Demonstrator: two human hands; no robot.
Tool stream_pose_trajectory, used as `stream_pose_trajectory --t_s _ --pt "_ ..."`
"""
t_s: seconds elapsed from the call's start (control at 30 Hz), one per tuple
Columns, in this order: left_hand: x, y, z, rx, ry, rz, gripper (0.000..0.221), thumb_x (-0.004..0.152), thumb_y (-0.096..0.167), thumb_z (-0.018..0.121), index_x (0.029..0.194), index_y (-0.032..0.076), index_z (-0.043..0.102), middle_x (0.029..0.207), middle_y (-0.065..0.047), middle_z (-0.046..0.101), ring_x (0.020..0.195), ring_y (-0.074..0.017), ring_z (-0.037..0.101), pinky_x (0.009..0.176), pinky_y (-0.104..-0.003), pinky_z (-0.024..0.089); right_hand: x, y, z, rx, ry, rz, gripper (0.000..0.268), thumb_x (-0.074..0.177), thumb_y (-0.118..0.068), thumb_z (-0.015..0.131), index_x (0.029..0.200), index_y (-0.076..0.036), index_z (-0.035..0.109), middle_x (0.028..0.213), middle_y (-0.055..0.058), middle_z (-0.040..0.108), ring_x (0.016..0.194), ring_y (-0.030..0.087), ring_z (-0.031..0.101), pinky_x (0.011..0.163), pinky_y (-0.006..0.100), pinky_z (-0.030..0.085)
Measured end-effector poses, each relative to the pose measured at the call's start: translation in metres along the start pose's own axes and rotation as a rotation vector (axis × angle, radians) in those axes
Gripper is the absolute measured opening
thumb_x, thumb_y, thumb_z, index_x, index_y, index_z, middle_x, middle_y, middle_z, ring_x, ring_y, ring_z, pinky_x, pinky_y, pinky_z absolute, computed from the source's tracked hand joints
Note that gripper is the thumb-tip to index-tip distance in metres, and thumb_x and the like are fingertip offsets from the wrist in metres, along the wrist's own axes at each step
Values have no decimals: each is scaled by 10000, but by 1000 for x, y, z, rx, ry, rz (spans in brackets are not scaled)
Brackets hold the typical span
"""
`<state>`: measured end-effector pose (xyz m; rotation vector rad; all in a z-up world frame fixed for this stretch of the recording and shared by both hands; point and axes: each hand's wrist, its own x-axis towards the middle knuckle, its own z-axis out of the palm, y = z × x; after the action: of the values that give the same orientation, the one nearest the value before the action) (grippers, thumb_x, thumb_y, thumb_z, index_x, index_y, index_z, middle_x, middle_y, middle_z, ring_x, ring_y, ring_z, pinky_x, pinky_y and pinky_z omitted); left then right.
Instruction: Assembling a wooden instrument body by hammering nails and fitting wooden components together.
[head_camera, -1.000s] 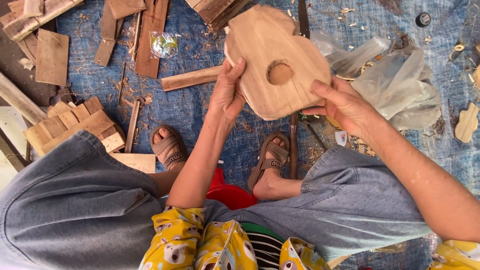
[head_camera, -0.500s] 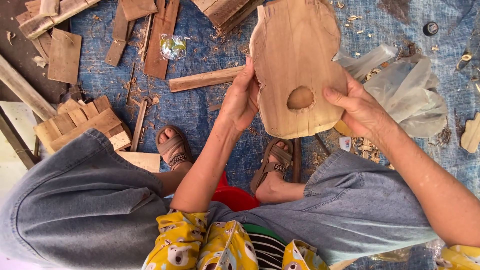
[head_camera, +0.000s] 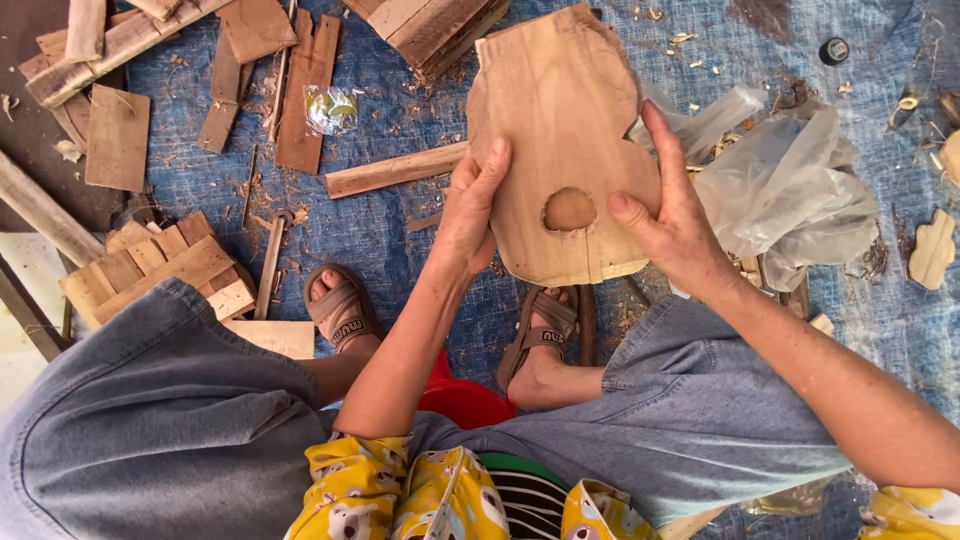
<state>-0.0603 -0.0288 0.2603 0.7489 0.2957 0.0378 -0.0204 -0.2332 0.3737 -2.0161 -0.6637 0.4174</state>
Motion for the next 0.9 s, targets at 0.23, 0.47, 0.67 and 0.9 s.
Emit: stream_pose_trajectory --t_s 0.23,0.47,0.67,0.9 --pt "-3 1 4 -29 -16 69 409 991 437 694 1262 133 666 1053 -113 770 921 -255 776 728 -395 685 -1 20 -3 -114 9 -29 742 1107 -421 433 1678 -154 42 1459 224 128 1314 443 106 1079 593 120" --pt "-13 -8 15 0 -117 66 732 881 492 741 1421 79 470 1384 -120 608 1254 -272 617 1087 -466 563 -7 26 -3 -298 167 -18 772 1104 -547 413 1705 -184 91 740 -55 268 662 105 319 660 262 329" --pt "-34 -2 40 394 -32 400 707 1004 561 559 1469 72 345 1426 -138 503 1333 -269 518 1138 -419 492 -17 23 6 -122 266 -88 738 1125 -384 542 1695 -130 149 794 -35 377 642 52 300 651 193 323" --pt "-34 -16 33 622 31 742 747 1154 357 509 1725 222 46 1761 -67 160 1582 -254 252 1320 -503 181 -16 64 -4 -56 301 -343 685 1077 -153 612 1644 -38 244 1437 387 542 509 115 530 515 289 507"
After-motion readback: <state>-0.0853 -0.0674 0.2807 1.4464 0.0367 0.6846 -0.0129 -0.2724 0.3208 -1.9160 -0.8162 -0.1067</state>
